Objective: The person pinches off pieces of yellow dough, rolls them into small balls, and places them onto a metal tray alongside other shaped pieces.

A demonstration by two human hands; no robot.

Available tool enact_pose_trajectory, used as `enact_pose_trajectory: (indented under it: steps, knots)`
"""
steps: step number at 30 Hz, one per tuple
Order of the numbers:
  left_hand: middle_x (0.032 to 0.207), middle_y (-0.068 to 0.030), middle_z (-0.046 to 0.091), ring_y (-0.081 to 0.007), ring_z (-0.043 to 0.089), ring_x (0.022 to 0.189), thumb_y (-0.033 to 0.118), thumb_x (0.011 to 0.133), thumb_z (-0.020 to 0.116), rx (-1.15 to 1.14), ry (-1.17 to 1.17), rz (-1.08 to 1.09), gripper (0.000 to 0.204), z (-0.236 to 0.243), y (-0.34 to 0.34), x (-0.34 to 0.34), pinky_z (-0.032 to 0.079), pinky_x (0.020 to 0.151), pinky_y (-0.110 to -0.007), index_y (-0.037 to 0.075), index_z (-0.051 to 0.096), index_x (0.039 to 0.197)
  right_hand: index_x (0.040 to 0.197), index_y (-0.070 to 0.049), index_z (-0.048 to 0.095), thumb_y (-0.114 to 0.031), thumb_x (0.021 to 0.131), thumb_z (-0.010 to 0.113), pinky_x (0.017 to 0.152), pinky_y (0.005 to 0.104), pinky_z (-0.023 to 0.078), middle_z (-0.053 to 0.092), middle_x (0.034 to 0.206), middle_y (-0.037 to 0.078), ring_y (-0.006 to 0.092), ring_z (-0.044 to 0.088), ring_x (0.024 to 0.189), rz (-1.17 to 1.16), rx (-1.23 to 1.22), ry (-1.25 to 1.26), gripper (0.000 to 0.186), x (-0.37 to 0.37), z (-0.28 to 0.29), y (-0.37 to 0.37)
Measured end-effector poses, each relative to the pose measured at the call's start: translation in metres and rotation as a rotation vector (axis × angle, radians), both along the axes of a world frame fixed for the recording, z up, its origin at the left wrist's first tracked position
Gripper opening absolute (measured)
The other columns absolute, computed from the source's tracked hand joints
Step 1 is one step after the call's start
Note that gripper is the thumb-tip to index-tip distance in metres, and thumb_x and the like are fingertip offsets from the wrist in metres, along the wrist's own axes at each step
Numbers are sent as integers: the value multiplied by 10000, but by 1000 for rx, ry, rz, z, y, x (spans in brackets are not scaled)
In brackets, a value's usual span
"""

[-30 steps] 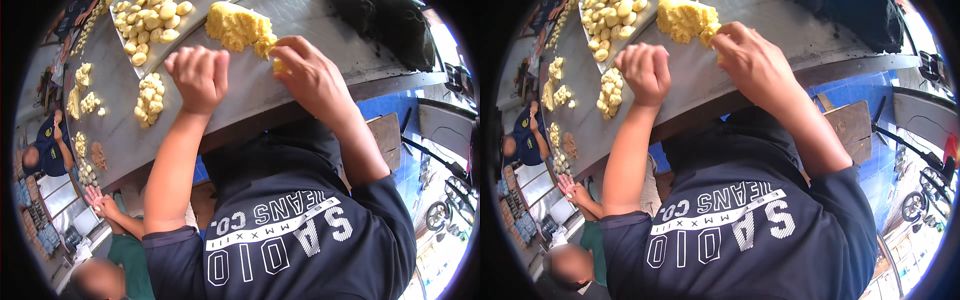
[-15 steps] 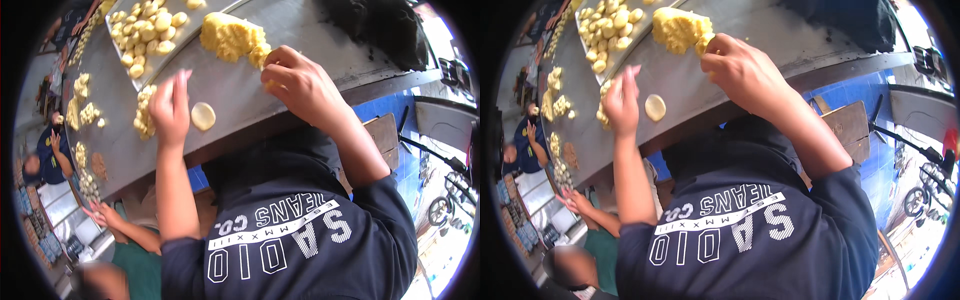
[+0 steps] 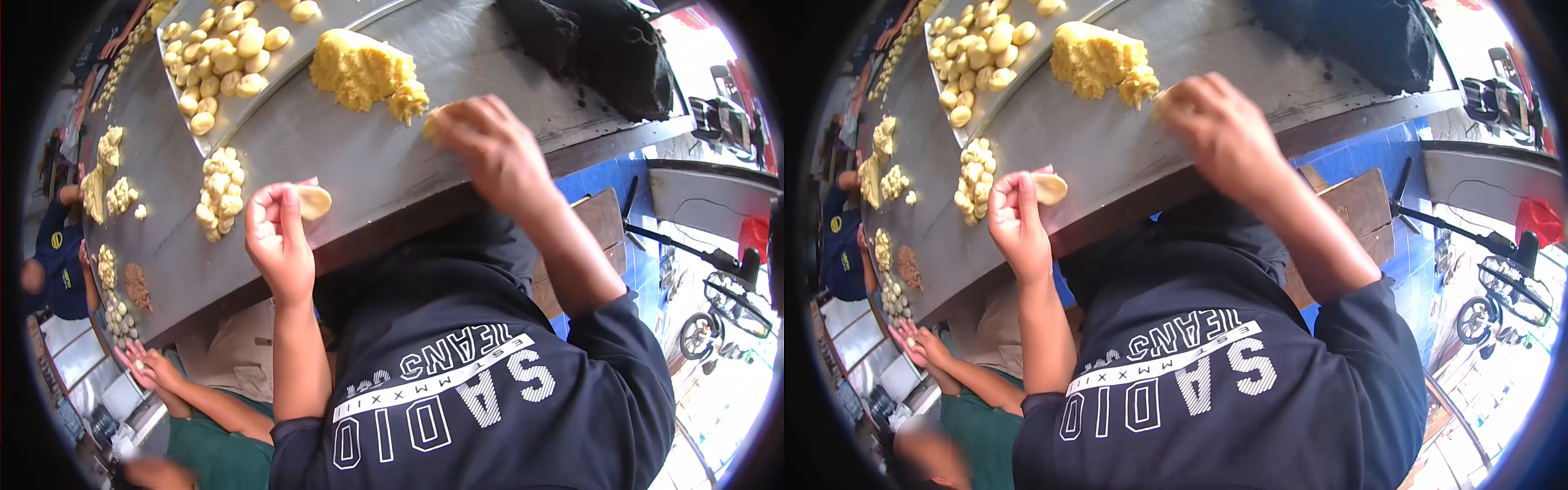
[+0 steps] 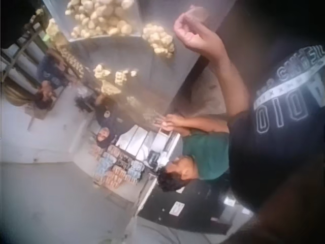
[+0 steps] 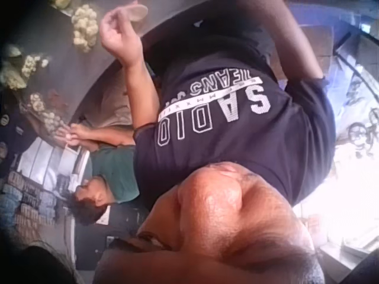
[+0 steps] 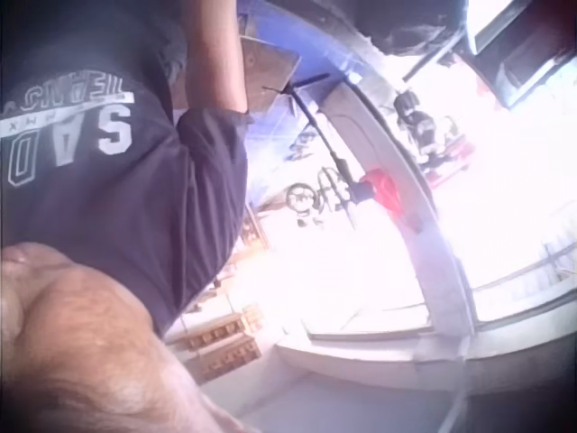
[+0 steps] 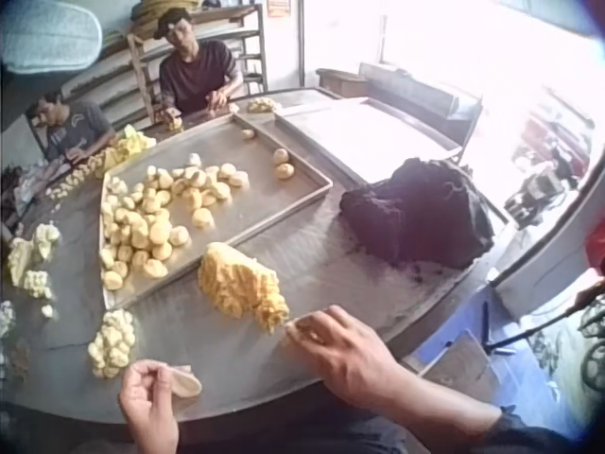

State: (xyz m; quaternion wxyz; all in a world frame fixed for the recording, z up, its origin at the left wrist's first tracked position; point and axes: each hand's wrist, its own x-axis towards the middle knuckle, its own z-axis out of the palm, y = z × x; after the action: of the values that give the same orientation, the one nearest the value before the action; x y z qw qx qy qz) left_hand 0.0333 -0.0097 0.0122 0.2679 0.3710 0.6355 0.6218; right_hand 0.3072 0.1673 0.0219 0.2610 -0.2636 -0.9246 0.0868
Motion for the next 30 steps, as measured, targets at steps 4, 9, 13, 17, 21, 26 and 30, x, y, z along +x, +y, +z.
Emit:
enact_pose_trajectory:
  steps: [4,9,13,17,21,26,30]
  knots:
    - [1278,-271,823,-259,811,1177,155,1191,671,-2,-222,66,380,6,18,8,666,1042,-408,-57,623,1503,1237,-89,827,-9,877,738,1004,435,632,749,1275,97,331,730,1132,94,-191,78,380,-41,15,-31]
    - [1451,-257,763,-247,786,1247,232,1218,630,-75,-229,53,498,11,17,18,650,1078,-401,-42,557,1628,1205,-70,790,-66,957,694,962,466,636,738,1245,121,350,716,1146,102,-303,56,266,-50,16,-43]
    - [1615,-279,649,-278,690,1436,318,1251,548,-17,-330,-153,629,23,17,33,565,1213,-445,-77,415,1722,1131,-73,803,-118,1011,736,928,465,635,744,1200,131,361,744,1067,164,-407,279,144,-80,21,-49]
    - [1537,-217,717,-261,744,1328,251,1236,595,120,-405,-42,562,22,14,30,616,1123,-415,-92,494,1669,1129,-56,800,-92,973,792,873,456,656,758,1182,133,350,788,1027,231,-428,468,160,-84,25,-41]
    - [1179,-112,793,-199,766,911,46,1010,816,-121,461,-222,273,0,7,-15,627,807,-365,-22,781,1272,1092,-49,803,-76,946,797,846,449,660,757,1184,142,363,795,951,336,-585,395,148,-88,29,-50]
    - [995,-99,737,-309,741,815,115,762,987,12,704,-228,355,2,30,-5,590,718,-420,17,723,979,1131,-78,786,-76,894,778,842,451,664,750,1166,115,332,784,996,351,-318,358,238,-86,20,-62]
    - [964,-133,703,-365,719,838,135,788,938,66,650,-237,323,13,31,2,592,741,-453,38,659,918,1155,-91,772,-124,920,757,843,444,666,725,1168,96,316,771,1069,355,-403,459,238,-83,19,-61]
